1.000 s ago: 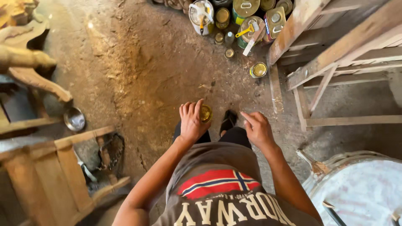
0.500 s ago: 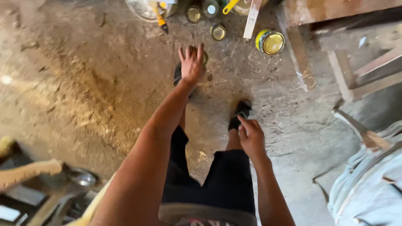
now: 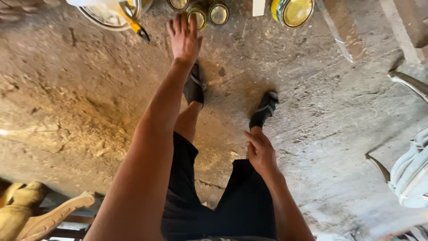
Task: The person holds a scalloped wooden piece and applies dark paint with a small brush, then adds yellow paint to the same area. The person sits on the floor during the painting process and places the piece on a black tray to continue working.
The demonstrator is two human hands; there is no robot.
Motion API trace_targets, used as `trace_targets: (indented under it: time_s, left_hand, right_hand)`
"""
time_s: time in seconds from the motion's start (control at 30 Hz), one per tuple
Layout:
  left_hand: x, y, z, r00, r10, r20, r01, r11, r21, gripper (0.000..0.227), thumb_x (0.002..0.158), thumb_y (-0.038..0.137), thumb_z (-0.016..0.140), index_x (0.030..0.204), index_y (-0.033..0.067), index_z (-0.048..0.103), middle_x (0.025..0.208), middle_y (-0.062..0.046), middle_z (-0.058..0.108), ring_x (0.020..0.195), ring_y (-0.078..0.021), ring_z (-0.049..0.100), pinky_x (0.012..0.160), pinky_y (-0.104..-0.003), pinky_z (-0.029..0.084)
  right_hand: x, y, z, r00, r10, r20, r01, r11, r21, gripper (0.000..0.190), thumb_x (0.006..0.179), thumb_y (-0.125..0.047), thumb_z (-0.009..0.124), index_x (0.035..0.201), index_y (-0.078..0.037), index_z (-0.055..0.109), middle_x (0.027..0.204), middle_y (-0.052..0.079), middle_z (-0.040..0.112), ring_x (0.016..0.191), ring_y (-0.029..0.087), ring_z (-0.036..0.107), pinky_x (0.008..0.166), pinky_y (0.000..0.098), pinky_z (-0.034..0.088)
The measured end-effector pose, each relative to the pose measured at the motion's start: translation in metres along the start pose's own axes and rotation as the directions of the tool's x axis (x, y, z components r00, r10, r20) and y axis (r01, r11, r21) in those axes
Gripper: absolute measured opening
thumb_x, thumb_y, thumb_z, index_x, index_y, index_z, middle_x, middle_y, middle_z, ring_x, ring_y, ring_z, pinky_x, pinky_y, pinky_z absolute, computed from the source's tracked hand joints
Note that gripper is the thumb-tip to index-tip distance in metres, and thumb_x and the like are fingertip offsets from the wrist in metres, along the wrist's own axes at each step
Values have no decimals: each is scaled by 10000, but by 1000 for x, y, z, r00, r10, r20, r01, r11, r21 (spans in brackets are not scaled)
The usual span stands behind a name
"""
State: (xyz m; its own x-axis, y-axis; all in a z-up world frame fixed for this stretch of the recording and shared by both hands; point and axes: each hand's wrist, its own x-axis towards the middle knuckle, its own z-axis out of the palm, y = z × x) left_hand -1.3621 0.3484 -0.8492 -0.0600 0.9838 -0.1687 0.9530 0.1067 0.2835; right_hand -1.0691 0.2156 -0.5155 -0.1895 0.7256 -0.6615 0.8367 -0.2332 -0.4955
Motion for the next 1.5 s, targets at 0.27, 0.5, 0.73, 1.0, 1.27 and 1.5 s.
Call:
trace_targets:
  time_s: [0.27,0.5,0.73,1.0,1.27,1.5]
  left_hand:
    - [-94,35,-128,958,-261,117,286,883,-372,625,868,292,803,1383,70,528,1313,-225,571,1242,-451,525,1078,-528,439]
    - [-255,145,-314,965,217,148,-102,828,-551,680,846,218,734,1417,-40,471,1328,-359,522,1153,-548,538,933,-555,500]
    - [-350,315,-496,918,398,-6,-289,657,-696,478,836,50,742,1278,8,565,1181,-199,643,1056,-366,655,899,-427,548]
    - [-381,511,-493,550,831,-76,-670,386,-634,345,892,112,732,1215,31,640,1102,-169,692,1008,-332,675,858,-406,550]
    - [-436,737,-459,295,943,153,-455,279,-845,344,914,152,748,1214,18,647,909,-92,742,816,-186,723,731,-320,564]
    - [-395,873,-328,212,893,397,-276,444,-852,332,960,207,719,1214,21,613,912,-96,762,792,-196,727,722,-322,562]
  right_hand:
    - [-69,-15,-22,991,54,-124,-52,998,24,402,902,-78,654,1291,-170,697,1060,187,669,920,389,656,768,449,553]
    - [-161,-36,-52,938,-92,-333,138,983,117,393,890,-60,677,1278,-123,696,1009,159,656,866,359,658,742,436,551]
    - [-335,-63,-169,716,-114,-689,276,953,129,428,874,-60,730,1297,-87,665,1189,215,624,1029,374,646,838,439,563]
    - [-530,74,-218,460,96,-882,154,970,187,411,866,-36,691,1276,-52,682,1137,190,638,976,364,664,833,421,571]
    - [-622,183,-235,343,417,-842,40,889,456,369,918,-90,699,1287,-111,703,1096,145,674,862,298,687,731,387,575]
    - [-630,336,-209,314,704,-636,-19,675,738,395,899,-120,691,1291,-159,708,1119,142,657,856,242,712,710,333,623]
